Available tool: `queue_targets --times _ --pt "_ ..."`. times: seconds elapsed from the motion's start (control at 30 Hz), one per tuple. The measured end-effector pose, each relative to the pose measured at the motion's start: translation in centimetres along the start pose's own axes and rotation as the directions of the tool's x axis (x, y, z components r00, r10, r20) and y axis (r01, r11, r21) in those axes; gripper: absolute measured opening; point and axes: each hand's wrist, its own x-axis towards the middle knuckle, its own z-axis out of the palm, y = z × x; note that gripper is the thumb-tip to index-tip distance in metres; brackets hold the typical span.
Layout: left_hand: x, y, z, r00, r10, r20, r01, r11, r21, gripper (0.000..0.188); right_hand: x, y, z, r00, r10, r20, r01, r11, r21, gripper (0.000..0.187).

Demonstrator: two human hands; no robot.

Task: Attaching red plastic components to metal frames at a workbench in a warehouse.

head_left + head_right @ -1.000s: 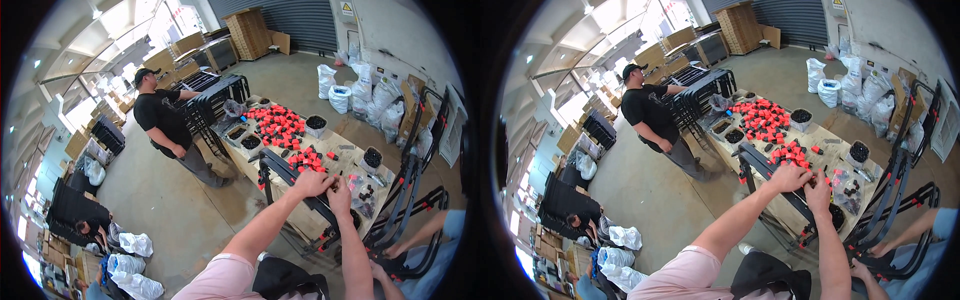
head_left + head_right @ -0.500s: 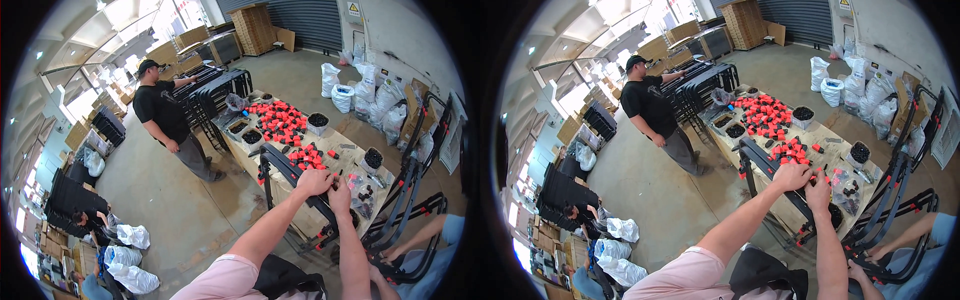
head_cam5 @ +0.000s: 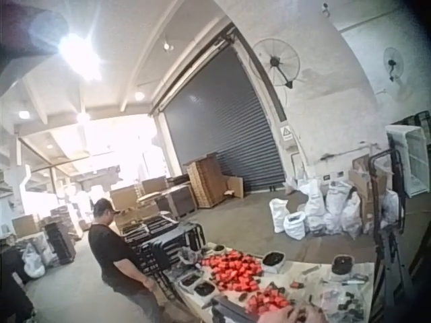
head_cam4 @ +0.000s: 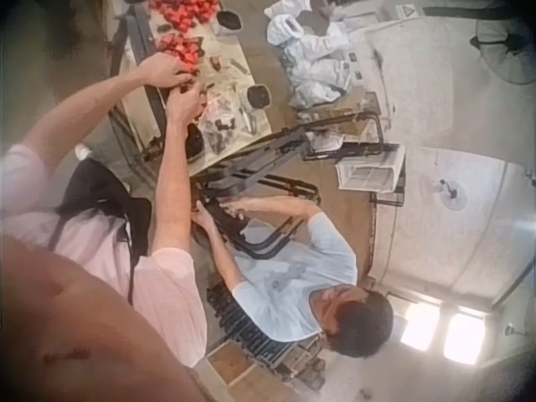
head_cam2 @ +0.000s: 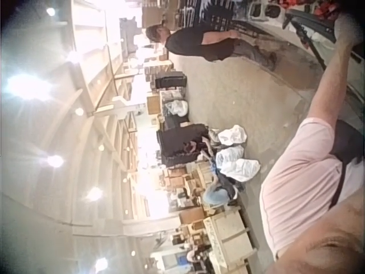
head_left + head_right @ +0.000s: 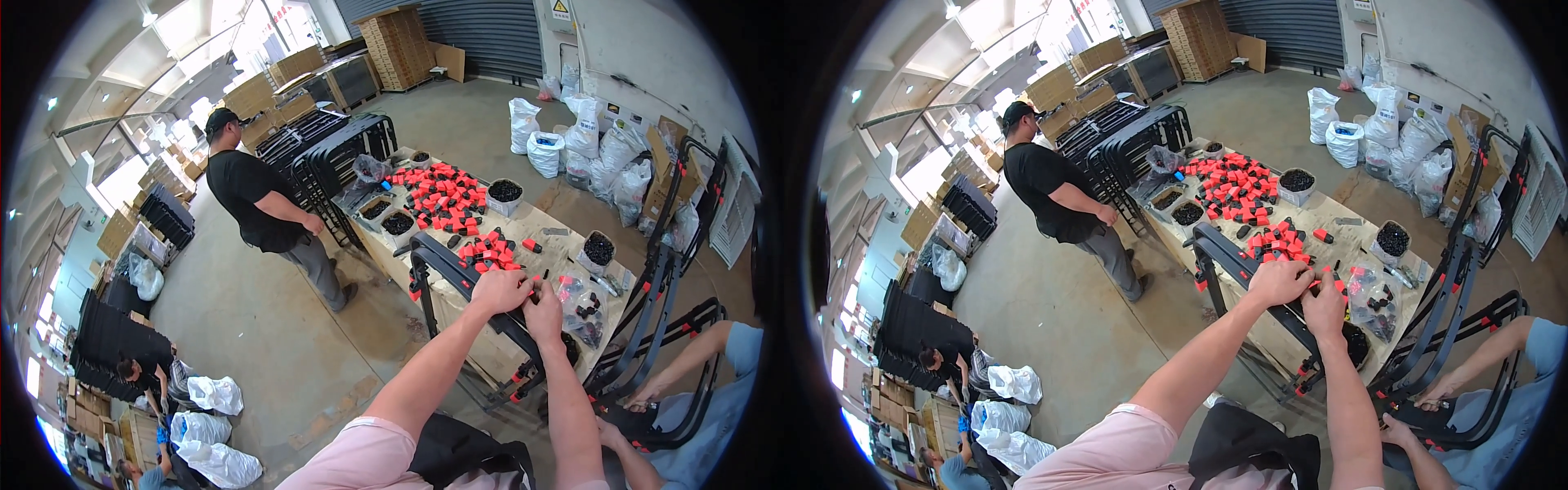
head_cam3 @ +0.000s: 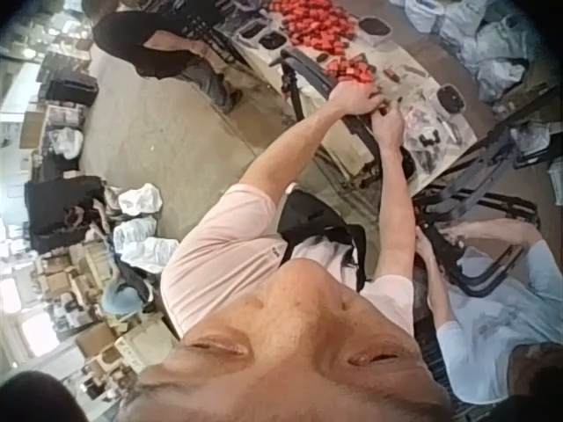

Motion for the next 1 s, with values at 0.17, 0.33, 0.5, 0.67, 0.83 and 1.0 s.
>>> queue_targets --times 0.17,0.33,0.5,0.67,0.83,1.0 --pt "0.1 -0.1 0.1 1.000 -0.025 0.016 0.025 1.000 -0.009 0.044 -0.2 -0.4 -0.2 1.000 0.002 0.005 -0.002 1.000 -0.012 0.034" --pt "-0.1 -0.3 0.3 1.000 -0.012 -0.001 0.012 1.000 -0.014 0.044 -0.4 -0.6 -0.3 1.000 0.011 0.015 -0.011 1.000 -0.018 0.034" --pt "0.0 -0.2 0.6 1.000 -0.003 -0.008 0.003 1.000 -0.017 0.043 -0.3 -0.6 -0.5 1.000 0.006 0.009 -0.006 1.000 -0.028 0.035" --pt "0.1 -0.3 0.8 0.999 0.011 -0.035 -0.012 1.000 -0.021 0.043 -0.2 -0.7 -0.7 1.000 0.001 0.019 0.000 0.999 -0.052 0.036" --pt "-0.1 -0.5 0.7 0.999 -0.002 -0.038 0.002 1.000 -0.016 0.043 -0.5 -0.9 -0.5 1.000 0.011 0.025 -0.010 0.999 -0.047 0.038" --pt "-0.8 -1.3 -0.4 0.999 -0.022 -0.027 0.022 1.000 -0.005 0.044 -1.0 -2.2 0.4 1.000 -0.027 -0.008 0.027 0.999 -0.044 0.034"
